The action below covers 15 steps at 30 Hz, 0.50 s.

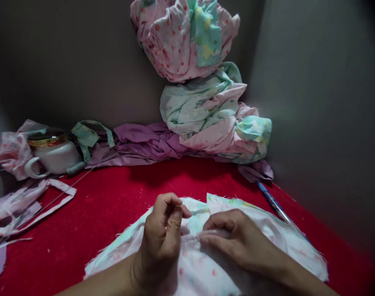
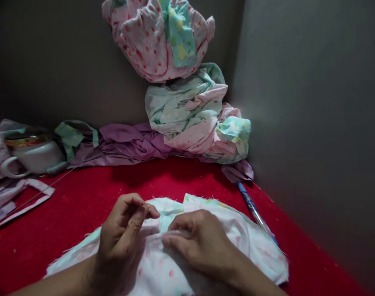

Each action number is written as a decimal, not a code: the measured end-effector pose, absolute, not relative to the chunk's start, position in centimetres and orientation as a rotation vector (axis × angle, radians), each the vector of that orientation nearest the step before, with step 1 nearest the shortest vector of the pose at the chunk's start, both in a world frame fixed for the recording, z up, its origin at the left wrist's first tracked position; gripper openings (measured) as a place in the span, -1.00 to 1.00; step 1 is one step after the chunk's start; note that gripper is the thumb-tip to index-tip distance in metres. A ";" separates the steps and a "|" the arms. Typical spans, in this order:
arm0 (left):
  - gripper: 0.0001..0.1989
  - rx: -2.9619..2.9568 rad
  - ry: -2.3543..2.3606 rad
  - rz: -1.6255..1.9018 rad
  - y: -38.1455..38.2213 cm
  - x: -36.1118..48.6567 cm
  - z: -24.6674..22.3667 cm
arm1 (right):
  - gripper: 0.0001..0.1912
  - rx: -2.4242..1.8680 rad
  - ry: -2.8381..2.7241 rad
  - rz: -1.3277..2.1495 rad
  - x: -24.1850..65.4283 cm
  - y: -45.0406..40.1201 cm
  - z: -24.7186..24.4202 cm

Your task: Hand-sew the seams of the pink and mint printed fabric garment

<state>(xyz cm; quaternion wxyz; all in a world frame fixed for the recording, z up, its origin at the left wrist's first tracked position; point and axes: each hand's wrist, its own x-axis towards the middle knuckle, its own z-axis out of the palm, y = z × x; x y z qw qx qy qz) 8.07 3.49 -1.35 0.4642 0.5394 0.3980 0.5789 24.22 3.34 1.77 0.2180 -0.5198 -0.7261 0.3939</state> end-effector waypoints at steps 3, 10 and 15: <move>-0.92 1.613 0.992 1.383 3.4 7.5 -2.0 | -0.78 -1.258 -2.480 0.559 26.1 3.7 3.4; -0.89 1.771 1.048 1.428 3.3 7.4 -1.6 | -0.77 -1.024 -2.843 0.293 29.9 5.0 7.4; -0.93 1.574 1.104 1.446 3.0 8.1 -0.9 | -0.89 -1.151 -2.837 0.321 32.1 4.7 8.2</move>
